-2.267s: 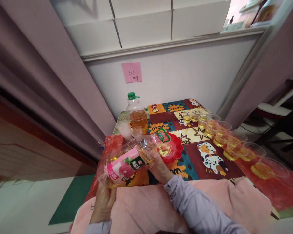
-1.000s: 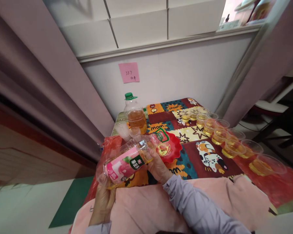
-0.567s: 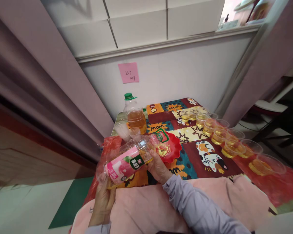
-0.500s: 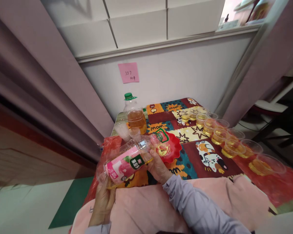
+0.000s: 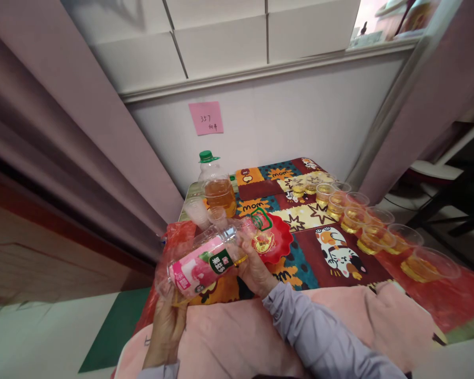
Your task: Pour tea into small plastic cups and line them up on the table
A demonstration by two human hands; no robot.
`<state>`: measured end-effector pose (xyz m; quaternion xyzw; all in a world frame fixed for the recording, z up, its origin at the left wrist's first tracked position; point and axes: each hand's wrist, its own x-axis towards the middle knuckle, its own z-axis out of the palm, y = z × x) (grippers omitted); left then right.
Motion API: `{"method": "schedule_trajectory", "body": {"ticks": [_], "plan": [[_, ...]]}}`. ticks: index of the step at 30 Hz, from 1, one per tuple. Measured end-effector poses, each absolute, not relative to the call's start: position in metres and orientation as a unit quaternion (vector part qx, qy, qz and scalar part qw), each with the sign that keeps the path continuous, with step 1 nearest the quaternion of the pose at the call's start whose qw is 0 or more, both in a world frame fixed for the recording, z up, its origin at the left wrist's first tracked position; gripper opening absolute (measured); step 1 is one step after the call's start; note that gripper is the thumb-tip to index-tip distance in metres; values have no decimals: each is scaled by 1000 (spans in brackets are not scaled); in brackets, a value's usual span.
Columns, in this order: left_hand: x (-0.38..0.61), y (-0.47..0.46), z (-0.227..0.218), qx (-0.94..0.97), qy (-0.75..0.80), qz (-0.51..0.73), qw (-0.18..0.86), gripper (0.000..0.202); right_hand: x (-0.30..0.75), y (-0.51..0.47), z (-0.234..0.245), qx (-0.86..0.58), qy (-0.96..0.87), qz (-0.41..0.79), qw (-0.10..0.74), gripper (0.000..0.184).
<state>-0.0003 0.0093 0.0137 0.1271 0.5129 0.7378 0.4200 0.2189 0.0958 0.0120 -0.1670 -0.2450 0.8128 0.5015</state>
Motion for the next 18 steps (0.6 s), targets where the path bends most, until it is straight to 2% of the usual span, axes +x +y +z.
{"method": "schedule_trajectory", "body": {"ticks": [18], "plan": [[-3,8,10,144,532,726,410,64,219,96,16,-177,-229,812,506,77]]}}
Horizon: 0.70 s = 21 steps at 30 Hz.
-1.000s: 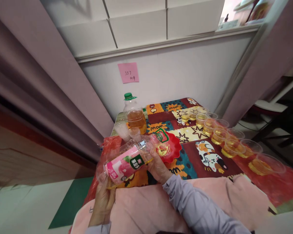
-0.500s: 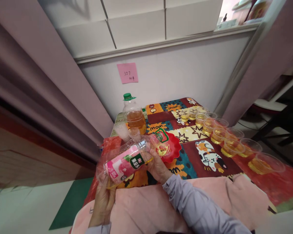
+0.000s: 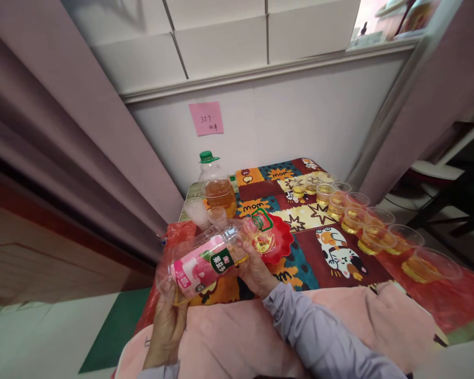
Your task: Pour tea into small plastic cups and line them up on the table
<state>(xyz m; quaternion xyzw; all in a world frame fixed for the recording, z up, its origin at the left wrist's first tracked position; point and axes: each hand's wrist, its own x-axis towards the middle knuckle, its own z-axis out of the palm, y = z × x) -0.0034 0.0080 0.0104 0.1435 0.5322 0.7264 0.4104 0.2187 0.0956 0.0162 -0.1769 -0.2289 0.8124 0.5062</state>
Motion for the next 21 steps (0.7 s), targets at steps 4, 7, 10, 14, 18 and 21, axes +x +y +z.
{"method": "schedule_trajectory", "body": {"ticks": [4,7,10,14,18,21], "plan": [[-1,8,14,148,530,725,413,64,218,95,16,-174,-230,811,508,77],[2,8,18,143,537,723,411,58,218,95,14,-171,-230,814,506,76],[4,8,22,146,547,720,401,56,219,96,13,-172,-231,813,506,72],[5,8,24,158,545,721,397,61,219,96,13,-167,-234,813,506,76],[4,9,22,152,535,723,408,63,219,96,13,-168,-233,815,503,78],[3,9,18,146,529,728,411,66,218,96,12,-172,-229,814,506,73]]}}
